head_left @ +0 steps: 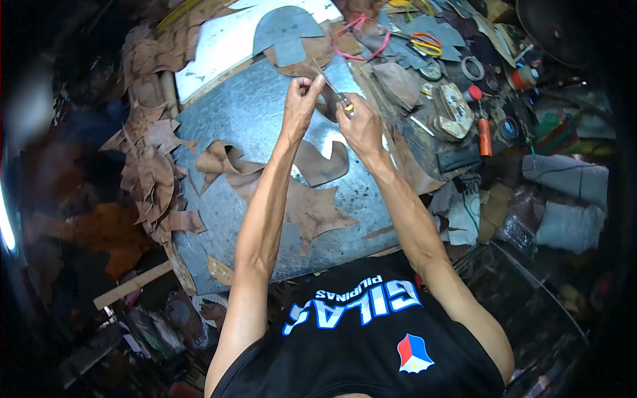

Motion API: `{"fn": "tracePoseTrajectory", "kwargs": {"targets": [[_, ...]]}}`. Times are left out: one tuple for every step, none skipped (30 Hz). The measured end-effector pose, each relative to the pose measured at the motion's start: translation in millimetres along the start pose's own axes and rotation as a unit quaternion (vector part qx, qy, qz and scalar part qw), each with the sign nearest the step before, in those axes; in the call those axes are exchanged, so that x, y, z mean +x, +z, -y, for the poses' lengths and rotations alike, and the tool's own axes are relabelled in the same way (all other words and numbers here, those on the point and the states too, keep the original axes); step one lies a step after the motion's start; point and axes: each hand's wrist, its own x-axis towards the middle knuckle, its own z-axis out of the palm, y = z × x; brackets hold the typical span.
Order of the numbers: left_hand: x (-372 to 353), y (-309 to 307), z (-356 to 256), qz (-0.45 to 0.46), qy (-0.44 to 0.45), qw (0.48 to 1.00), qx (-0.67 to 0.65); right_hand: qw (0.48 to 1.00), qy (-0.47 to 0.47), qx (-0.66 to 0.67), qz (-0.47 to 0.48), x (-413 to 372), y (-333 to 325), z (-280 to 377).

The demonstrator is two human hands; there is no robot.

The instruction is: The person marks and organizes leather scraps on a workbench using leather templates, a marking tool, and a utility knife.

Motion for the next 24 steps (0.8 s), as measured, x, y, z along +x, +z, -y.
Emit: {"fn": "tracePoseTrajectory", "kwargs": {"targets": [[3,-5,-5,0.005,-0.027,0.994,-0.105,1.0,-0.018,-0.001,0.001,-2,-2,7],[4,-9,-10,0.012,-0.054,0.976,-0.21,0.999,-0.036,-0.005,0.002,-4,-6,13],[3,-11,-18,0.037,-0.072,0.954,-0.288,0.999,-0.037,-0.004,0.005,-6,-9,17],[0,-12,-22,0.033,-0.072,0.954,-0.29,0.998,-0.035,0.0,0.044,-8,-12,21],[-3,-13,-26,0.05,-0.082,0.955,-0.28,0.996,-0.034,0.004,0.083,-8,-15,23],[-7,-16,-30,0.067,-0.093,0.956,-0.27,0.995,-0.035,0.005,0.089,-9,-17,26],[-10,-19,-34,0.082,-0.109,0.954,-0.266,0.991,-0.058,0.054,0.109,-9,-20,28],[-14,-22,-38,0.076,-0.11,0.954,-0.267,0.983,-0.08,0.103,0.129,-10,-22,29],[-17,-25,-42,0.1,-0.13,0.947,-0.276,0.976,-0.053,0.144,0.157,-11,-23,28],[-21,-28,-43,0.123,-0.149,0.939,-0.286,0.975,-0.053,0.144,0.163,-12,-24,28],[-24,-30,-44,0.143,-0.168,0.93,-0.294,0.968,-0.018,0.189,0.163,-11,-26,28],[-28,-29,-44,0.141,-0.168,0.93,-0.296,0.959,0.017,0.234,0.162,-10,-29,31],[-32,-28,-43,0.138,-0.172,0.935,-0.276,0.953,0.042,0.246,0.174,-7,-33,34],[-36,-26,-43,0.136,-0.176,0.941,-0.255,0.953,0.042,0.246,0.175,-7,-34,33],[-38,-24,-44,0.125,-0.169,0.932,-0.296,0.956,0.016,0.23,0.184,-7,-33,31],[-39,-23,-45,0.124,-0.169,0.932,-0.297,0.958,-0.009,0.213,0.192,-7,-33,31],[-40,-22,-47,0.107,-0.165,0.926,-0.323,0.958,-0.013,0.212,0.194,-8,-34,32],[-40,-21,-47,0.089,-0.16,0.919,-0.35,0.958,-0.014,0.212,0.195,-10,-34,33],[-39,-19,-46,0.066,-0.159,0.925,-0.338,0.963,-0.032,0.191,0.187,-11,-34,34],[-39,-18,-46,0.066,-0.158,0.926,-0.338,0.968,-0.051,0.171,0.178,-12,-33,34],[-40,-16,-48,0.054,-0.155,0.929,-0.332,0.973,-0.06,0.135,0.177,-12,-34,36],[-41,-15,-49,0.043,-0.153,0.932,-0.325,0.973,-0.061,0.135,0.176,-12,-34,36],[-42,-15,-51,0.044,-0.152,0.933,-0.324,0.974,-0.042,0.141,0.173,-11,-33,35],[-44,-15,-54,0.028,-0.156,0.937,-0.311,0.974,-0.025,0.147,0.17,-10,-32,36]]}}
